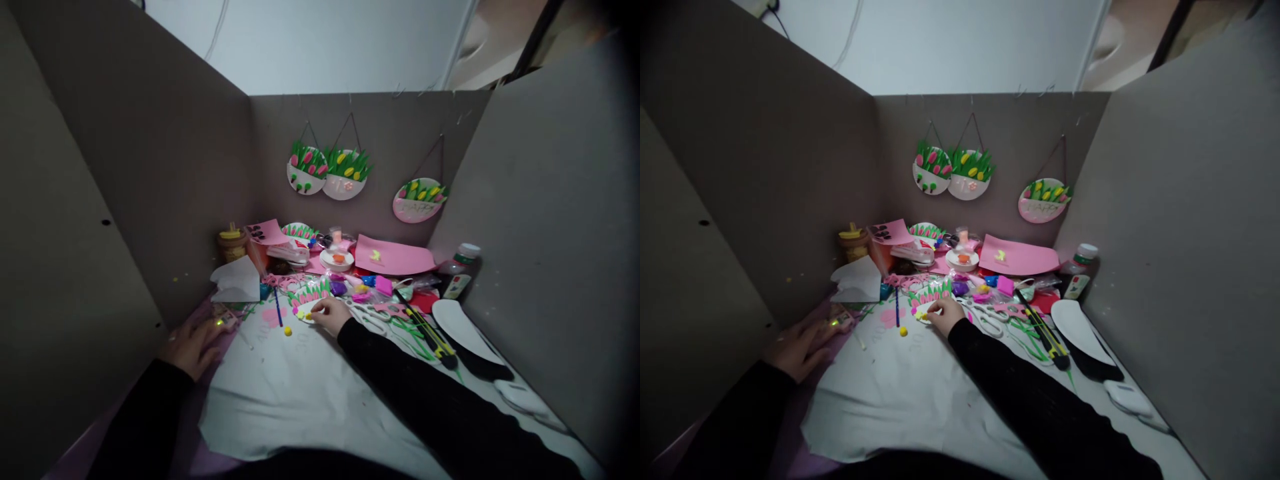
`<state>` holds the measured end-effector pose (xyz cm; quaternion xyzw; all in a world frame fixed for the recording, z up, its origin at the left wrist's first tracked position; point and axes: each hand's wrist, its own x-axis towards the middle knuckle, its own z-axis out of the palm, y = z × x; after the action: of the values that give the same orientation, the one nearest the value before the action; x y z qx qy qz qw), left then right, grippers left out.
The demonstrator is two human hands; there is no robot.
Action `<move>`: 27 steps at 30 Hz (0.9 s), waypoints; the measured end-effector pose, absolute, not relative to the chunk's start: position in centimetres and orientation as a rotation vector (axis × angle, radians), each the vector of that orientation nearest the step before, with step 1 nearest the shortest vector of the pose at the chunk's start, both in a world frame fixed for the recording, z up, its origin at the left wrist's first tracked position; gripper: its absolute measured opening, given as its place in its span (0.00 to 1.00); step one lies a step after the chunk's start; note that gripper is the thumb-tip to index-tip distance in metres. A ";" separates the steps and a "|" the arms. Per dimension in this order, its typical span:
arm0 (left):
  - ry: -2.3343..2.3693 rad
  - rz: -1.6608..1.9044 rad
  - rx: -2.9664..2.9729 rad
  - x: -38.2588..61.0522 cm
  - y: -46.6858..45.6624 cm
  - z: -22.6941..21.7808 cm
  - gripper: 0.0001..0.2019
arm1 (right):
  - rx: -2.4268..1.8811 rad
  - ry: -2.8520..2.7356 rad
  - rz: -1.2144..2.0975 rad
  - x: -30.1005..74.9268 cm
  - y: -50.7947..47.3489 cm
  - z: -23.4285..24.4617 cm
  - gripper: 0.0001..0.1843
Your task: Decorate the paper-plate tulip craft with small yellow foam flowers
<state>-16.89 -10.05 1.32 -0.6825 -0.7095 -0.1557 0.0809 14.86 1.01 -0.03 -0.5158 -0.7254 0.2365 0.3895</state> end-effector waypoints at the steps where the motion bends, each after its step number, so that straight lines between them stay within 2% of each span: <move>1: -2.070 -0.509 -2.123 -16.6 -11.0 2.0 0.23 | -1.330 -1.835 0.615 14.7 1.1 -0.1 0.01; 6: -1.703 -0.928 -2.615 -13.4 -15.3 6.6 0.26 | -1.383 -1.810 0.720 14.3 1.4 -0.7 0.04; 12: -1.633 -0.874 -2.770 -8.8 -13.5 10.2 0.23 | -1.406 -1.840 0.778 14.4 1.7 -1.2 0.06; 16: -1.532 -1.055 -2.735 -6.9 -8.3 8.1 0.18 | -1.420 -1.872 0.709 14.4 1.9 -1.4 0.06; 21: -1.577 -1.049 -2.693 -5.2 -2.8 3.0 0.11 | -1.423 -1.917 0.580 14.4 1.6 -0.8 0.03; 27: -1.621 -1.123 -2.591 -4.7 -0.7 -0.6 0.10 | -1.402 -1.968 0.463 14.5 1.7 -1.0 0.03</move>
<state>-4.75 -0.72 -0.61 -0.7943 -0.4971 -0.3444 -0.0574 14.45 1.72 -1.05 -0.5370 -0.7541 0.1773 0.3340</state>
